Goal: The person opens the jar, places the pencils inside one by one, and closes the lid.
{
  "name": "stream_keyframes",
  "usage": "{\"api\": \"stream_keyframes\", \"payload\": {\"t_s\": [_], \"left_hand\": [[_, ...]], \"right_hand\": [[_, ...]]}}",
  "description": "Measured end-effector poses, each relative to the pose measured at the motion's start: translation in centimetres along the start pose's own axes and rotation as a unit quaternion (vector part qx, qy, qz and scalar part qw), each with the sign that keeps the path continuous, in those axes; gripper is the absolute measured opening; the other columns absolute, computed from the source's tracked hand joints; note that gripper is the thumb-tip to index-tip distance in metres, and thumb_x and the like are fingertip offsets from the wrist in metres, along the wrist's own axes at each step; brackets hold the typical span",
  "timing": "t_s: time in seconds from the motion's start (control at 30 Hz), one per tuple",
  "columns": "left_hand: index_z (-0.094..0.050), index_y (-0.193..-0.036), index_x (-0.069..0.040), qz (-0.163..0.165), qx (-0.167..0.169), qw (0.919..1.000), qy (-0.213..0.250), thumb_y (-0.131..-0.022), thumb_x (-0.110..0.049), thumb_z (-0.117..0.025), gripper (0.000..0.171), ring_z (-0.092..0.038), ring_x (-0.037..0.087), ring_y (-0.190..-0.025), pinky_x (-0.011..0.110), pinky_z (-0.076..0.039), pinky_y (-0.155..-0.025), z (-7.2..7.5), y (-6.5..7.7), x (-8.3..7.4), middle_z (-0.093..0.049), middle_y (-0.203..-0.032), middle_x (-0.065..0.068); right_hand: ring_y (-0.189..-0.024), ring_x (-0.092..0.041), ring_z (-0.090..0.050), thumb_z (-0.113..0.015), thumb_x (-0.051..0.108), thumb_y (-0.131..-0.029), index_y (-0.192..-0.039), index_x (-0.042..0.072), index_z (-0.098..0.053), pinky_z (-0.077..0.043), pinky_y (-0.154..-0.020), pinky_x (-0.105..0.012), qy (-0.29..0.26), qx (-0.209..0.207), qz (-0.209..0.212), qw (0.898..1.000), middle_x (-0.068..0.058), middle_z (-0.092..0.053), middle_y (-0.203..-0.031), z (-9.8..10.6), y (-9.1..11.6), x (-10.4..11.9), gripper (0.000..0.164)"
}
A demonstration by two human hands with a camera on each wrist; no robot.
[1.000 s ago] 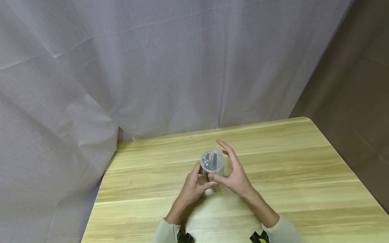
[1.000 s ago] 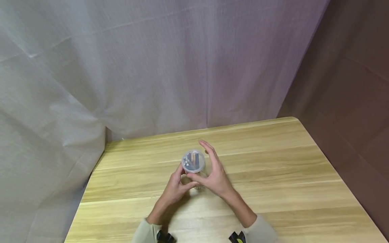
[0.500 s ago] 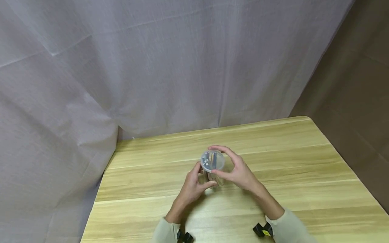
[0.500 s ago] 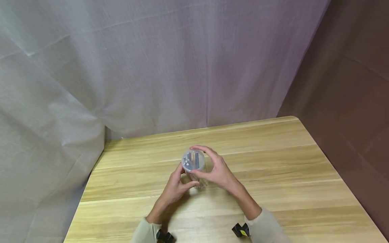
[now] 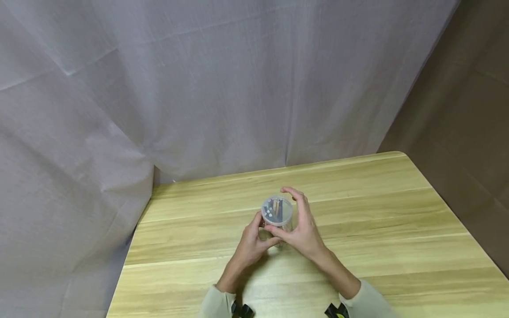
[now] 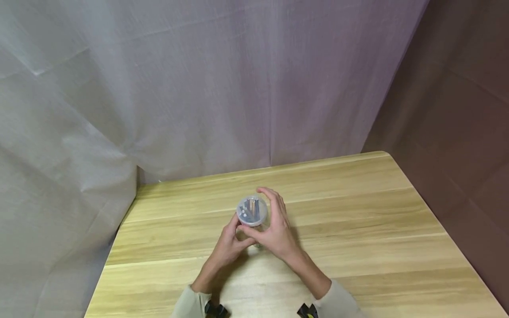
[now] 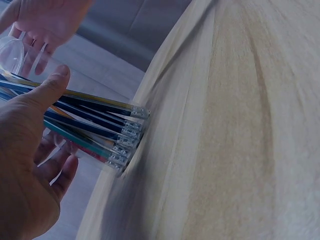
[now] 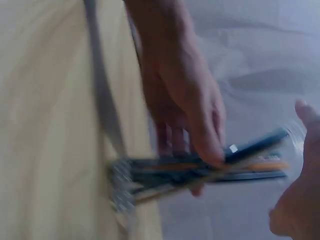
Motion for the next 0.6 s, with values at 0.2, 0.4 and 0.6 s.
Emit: {"api": "stream_keyframes", "payload": {"t_s": [0.2,0.4,0.6], "left_hand": [[-0.039,-0.162,-0.018,0.002,0.002,1.0000,0.002,-0.084,-0.021,-0.091,0.093,-0.064,0.017,-0.120,0.044,-0.049,-0.109,0.0,0.0,0.0,-0.064,-0.144,-0.001],[-0.038,-0.162,-0.018,0.003,0.002,1.0000,0.004,-0.084,-0.021,-0.091,0.095,-0.063,0.018,-0.122,0.045,-0.049,-0.110,-0.1,0.1,0.1,-0.062,-0.147,-0.001],[-0.040,-0.161,-0.018,0.001,-0.001,1.0000,0.004,-0.083,-0.020,-0.092,0.094,-0.064,0.019,-0.120,0.045,-0.049,-0.109,0.0,0.1,-0.1,-0.065,-0.142,0.001]], "right_hand": [[-0.152,-0.028,-0.039,-0.086,0.006,-0.087,-0.163,0.012,-0.037,-0.022,-0.125,-0.057,-0.053,0.152,-0.003,0.987,-0.005,-0.049,-0.161,0.9,-1.6,-0.2,0.091],[-0.145,-0.028,-0.048,-0.086,0.006,-0.088,-0.159,0.013,-0.045,-0.024,-0.123,-0.061,-0.060,0.172,-0.024,0.983,-0.004,-0.059,-0.153,0.9,-1.3,-0.8,0.082],[-0.131,-0.032,-0.055,-0.096,-0.001,-0.073,-0.149,0.005,-0.052,-0.034,-0.116,-0.045,-0.049,0.051,-0.014,0.997,-0.013,-0.063,-0.143,0.5,-0.4,-1.2,0.088]]}}
Point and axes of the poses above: each hand's wrist, its own y-axis away from the middle knuckle, its own z-axis out of the back of the hand, x = y × z, the point moved 7 cm from there along -y, towards the middle knuckle
